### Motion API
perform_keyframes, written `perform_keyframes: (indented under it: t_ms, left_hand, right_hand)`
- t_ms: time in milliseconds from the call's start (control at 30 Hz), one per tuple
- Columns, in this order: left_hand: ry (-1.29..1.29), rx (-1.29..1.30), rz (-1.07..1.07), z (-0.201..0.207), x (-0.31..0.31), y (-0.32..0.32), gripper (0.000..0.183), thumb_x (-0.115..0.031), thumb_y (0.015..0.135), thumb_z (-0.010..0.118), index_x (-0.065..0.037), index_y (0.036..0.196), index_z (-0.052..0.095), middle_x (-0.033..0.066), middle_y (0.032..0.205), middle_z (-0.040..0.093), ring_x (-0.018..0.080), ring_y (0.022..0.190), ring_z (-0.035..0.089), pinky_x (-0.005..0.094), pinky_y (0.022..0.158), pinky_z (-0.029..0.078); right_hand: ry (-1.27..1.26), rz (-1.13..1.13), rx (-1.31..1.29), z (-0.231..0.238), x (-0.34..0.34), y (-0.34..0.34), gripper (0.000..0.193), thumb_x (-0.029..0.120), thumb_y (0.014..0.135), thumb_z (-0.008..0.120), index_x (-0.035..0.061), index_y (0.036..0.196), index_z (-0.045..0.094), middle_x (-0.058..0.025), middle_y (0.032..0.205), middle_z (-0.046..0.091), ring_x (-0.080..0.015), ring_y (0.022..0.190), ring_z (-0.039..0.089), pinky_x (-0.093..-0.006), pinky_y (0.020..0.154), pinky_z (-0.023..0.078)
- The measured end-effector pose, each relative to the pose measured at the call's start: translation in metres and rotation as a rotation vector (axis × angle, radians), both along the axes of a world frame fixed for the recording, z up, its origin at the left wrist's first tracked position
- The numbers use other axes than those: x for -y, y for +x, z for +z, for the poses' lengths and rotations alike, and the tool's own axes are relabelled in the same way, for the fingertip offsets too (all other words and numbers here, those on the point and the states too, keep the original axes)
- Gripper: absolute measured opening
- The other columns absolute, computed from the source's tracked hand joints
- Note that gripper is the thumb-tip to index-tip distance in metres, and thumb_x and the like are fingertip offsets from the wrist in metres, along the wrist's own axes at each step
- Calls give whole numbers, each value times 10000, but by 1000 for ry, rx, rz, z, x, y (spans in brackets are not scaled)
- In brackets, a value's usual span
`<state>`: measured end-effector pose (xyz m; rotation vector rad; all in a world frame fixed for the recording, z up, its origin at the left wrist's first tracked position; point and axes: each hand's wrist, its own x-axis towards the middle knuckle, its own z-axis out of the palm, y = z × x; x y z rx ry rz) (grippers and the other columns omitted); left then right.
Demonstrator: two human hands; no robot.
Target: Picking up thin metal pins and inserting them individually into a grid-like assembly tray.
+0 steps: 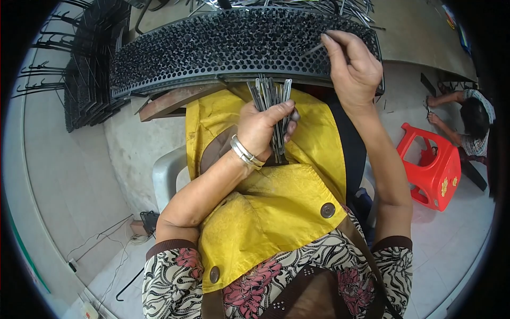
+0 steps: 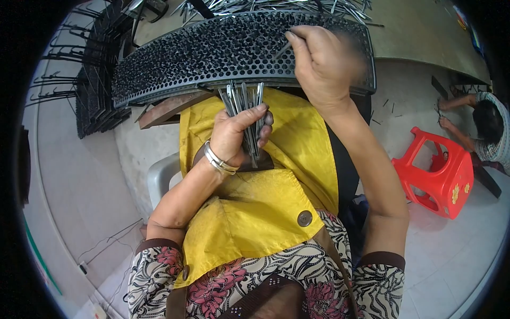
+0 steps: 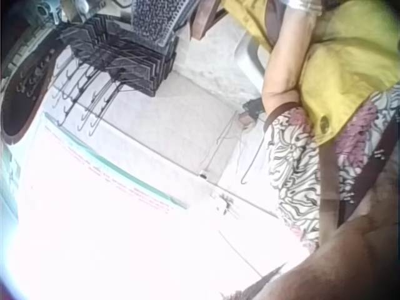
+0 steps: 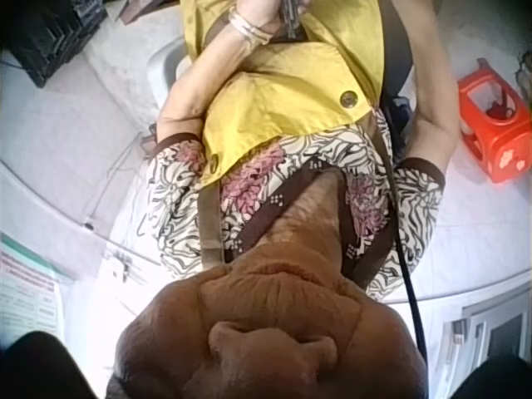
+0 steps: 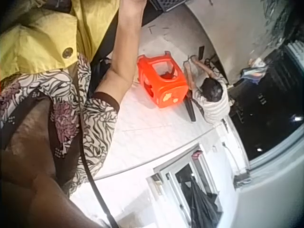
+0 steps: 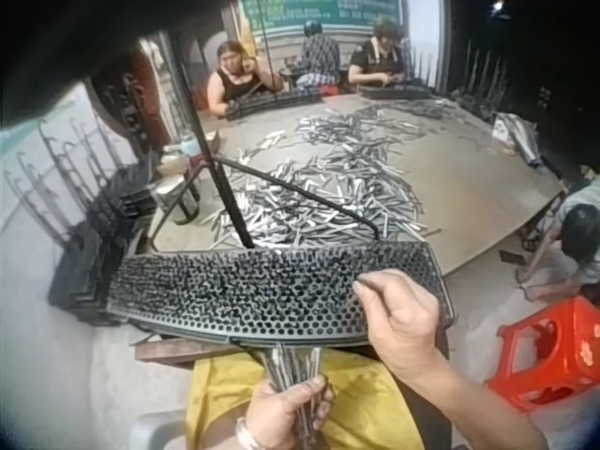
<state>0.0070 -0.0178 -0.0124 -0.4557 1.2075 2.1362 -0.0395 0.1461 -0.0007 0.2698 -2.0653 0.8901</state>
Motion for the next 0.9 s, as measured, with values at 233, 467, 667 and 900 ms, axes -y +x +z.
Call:
perform_keyframes:
  t_ms: [233, 467, 667, 900]
  left_hand:
    - [18, -6, 7, -2, 0, -1, 78, -76, 776, 582, -19, 764, 531, 76, 638, 568, 130, 460, 516, 225, 369, 390]
    - [16, -18, 5, -1, 0, 0, 72, -76, 778, 582, -25, 765, 533, 70, 637, 572, 123, 452, 516, 215, 359, 386]
    - [32, -57, -20, 4, 0, -1, 58, -74, 785, 575, -25, 791, 545, 66, 644, 577, 119, 461, 521, 207, 372, 391]
    - [26, -73, 25, 2, 0, 0, 72, -83, 795, 561, -14, 810, 548, 72, 644, 577, 122, 470, 525, 210, 377, 394]
  right_hand:
    - [319, 149, -133, -16, 5, -20, 139, -64, 648, 603, -23, 775, 567, -124, 731, 573, -260, 641, 556, -304, 569, 460]
    - [418, 167, -14, -17, 7, -9, 149, -42, 656, 600, -25, 802, 581, -116, 750, 569, -233, 664, 551, -288, 566, 457]
    - [-526, 439, 802, -5, 14, 31, 134, 32, 758, 616, -25, 878, 599, -5, 680, 581, -31, 568, 509, -168, 516, 420]
    - [-697, 374, 898, -5, 9, 38, 77, -8, 747, 599, -28, 822, 591, -20, 644, 578, -42, 526, 501, -161, 481, 402]
